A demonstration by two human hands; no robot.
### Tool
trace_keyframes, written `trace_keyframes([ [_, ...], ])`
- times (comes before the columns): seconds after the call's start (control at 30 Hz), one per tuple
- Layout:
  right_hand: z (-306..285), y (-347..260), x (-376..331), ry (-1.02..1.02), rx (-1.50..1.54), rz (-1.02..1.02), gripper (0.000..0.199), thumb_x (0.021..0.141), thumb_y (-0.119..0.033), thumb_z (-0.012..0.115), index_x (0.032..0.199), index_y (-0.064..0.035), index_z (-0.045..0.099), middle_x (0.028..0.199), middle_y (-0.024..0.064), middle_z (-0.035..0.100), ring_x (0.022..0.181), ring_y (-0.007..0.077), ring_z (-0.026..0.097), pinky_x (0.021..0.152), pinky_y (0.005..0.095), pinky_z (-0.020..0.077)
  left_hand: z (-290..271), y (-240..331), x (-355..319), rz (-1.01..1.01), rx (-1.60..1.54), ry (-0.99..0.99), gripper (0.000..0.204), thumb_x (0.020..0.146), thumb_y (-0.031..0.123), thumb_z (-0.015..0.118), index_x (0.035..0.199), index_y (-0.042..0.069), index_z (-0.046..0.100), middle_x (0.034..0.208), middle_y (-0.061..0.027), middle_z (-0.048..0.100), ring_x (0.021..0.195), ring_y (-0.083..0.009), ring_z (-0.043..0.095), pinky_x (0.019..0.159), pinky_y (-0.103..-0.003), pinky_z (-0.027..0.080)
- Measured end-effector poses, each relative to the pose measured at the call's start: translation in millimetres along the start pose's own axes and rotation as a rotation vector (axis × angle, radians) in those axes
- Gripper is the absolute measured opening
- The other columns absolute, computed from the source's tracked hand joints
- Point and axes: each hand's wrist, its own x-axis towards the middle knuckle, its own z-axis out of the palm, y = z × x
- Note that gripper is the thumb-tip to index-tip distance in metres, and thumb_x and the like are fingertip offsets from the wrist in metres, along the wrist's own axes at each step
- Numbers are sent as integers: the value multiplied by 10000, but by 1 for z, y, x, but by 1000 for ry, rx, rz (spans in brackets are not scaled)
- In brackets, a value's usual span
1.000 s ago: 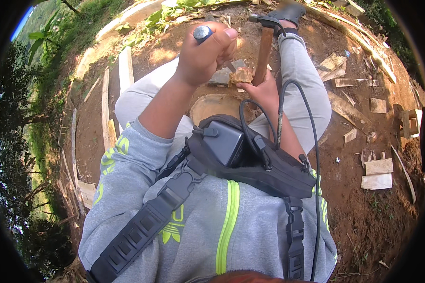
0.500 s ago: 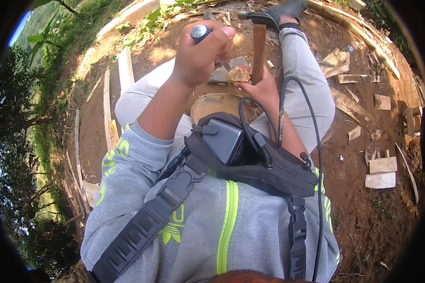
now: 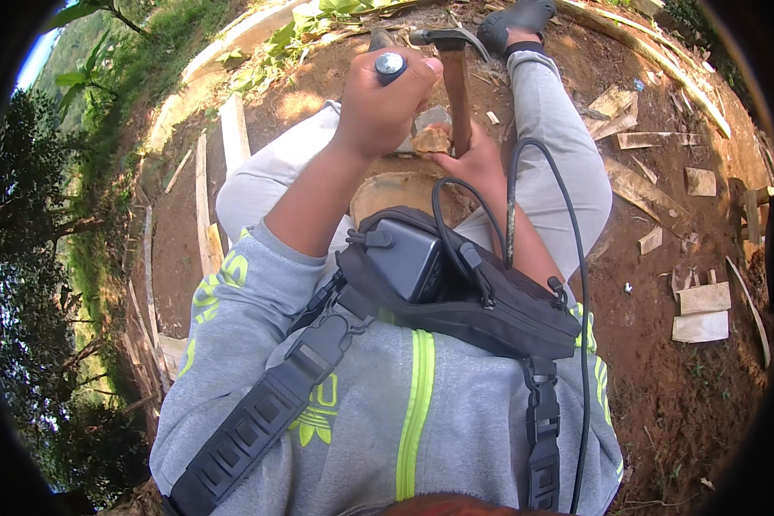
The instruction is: The person shapes a piece of wood using a hammer and a chisel while sitting on the ground.
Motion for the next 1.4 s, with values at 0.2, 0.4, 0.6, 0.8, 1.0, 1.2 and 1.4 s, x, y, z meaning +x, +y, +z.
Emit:
trace_keyframes([
  [0.2, 16, 9, 33, 70, 1, 102, 597, 777, -144, 901, 1281, -13, 608, 1116, 124, 732, 1034, 245, 727, 908, 371, 568, 2, -29, 23, 69, 226, 26, 359, 1010, 203, 655, 686, 64, 590, 623, 36, 519, 574, -66, 443, 536, -278, 344],
  [0.4, 26, 49, 53, 131, 210, 126, 621, 744, -162, 923, 1234, 18, 587, 1115, 127, 737, 1043, 223, 727, 927, 364, 575, -16, -63, 56, -47, 25, 27, 342, 985, 213, 689, 689, 60, 613, 594, 57, 511, 559, -45, 451, 521, -278, 369],
  [0.6, 17, 34, 45, 96, 195, 206, 601, 760, -145, 915, 1233, 19, 583, 1139, 133, 729, 1064, 226, 721, 944, 366, 572, -15, -75, 53, -53, -64, 6, 350, 983, 223, 694, 679, 76, 604, 590, 57, 518, 548, -47, 466, 514, -272, 370],
  [0.8, 6, 10, 37, 22, -168, 206, 590, 811, -111, 883, 1303, 5, 577, 1174, 118, 728, 1081, 197, 715, 932, 355, 565, -15, -74, 41, 14, 5, 19, 371, 997, 132, 652, 656, 82, 513, 602, 61, 425, 557, -58, 359, 523, -284, 288],
  [1.0, 7, 11, 39, 26, -128, 232, 528, 842, -94, 855, 1295, -10, 596, 1129, 96, 742, 1018, 176, 719, 876, 319, 562, -16, -68, 39, -22, -19, 46, 354, 994, 129, 655, 665, 75, 536, 609, 60, 451, 566, -56, 387, 529, -279, 302],
  [1.2, 7, 3, 41, 70, -193, 279, 504, 844, -100, 858, 1275, -11, 614, 1111, 91, 745, 1010, 173, 718, 857, 320, 556, -25, -89, 50, 21, 53, 51, 310, 944, 274, 733, 746, 41, 676, 616, 60, 556, 594, -39, 470, 534, -287, 384],
  [1.4, 5, 46, 41, 191, -166, 104, 462, 894, -193, 843, 1232, 19, 609, 1015, 116, 741, 921, 188, 696, 813, 339, 539, -30, -93, 71, -110, -78, 124, 313, 918, 282, 727, 704, 65, 657, 621, 41, 585, 585, -58, 493, 539, -304, 400],
])
